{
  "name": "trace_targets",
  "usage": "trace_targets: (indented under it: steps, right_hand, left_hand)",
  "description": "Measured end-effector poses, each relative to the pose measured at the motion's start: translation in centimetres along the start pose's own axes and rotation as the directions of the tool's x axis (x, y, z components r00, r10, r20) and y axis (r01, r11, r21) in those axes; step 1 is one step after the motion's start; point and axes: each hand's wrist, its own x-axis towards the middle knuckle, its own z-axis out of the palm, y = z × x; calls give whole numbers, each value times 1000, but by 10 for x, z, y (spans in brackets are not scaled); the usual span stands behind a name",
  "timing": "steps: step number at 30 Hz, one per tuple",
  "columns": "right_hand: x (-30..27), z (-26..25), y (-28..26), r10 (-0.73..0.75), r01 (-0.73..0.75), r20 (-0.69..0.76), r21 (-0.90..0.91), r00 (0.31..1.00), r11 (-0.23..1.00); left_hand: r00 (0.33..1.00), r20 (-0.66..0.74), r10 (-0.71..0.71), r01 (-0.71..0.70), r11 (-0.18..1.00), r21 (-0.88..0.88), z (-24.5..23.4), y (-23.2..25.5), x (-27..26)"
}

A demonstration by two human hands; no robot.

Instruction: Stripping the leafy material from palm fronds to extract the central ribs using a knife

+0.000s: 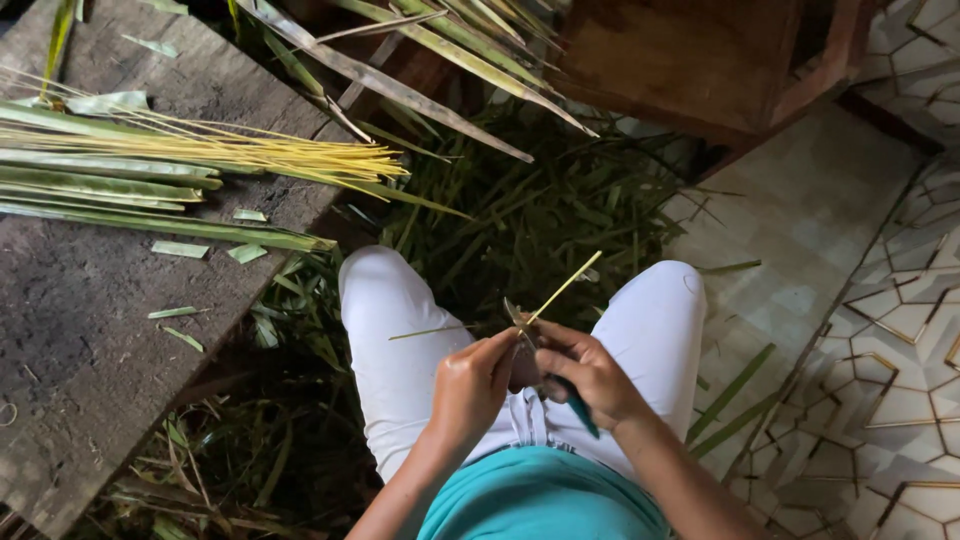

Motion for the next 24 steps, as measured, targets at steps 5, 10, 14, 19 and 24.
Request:
trace_targets:
  steps: [5, 10, 14, 19, 24]
  right_hand:
    - [8, -21, -3, 23, -29, 61, 90, 998, 995]
    - [21, -48, -27, -50, 45, 28, 171, 998, 984]
    - [30, -81, -49, -210, 229, -116, 186, 971, 955]
    - [9, -39, -22, -134, 129, 45, 94, 990, 987]
    - [1, -5, 8, 56, -57, 19, 61, 998, 997]
  left_hand:
    - [1000, -29, 9, -9, 1000, 14, -2, -3, -8]
    - [997, -15, -77, 76, 997, -14, -9, -5, -21]
    - [993, 3, -119, 119, 990, -70, -16, -13, -27]
    - [977, 61, -206, 211, 972, -106, -16, -16, -18]
    - [974, 90, -207, 220, 957, -190, -13, -12, -13]
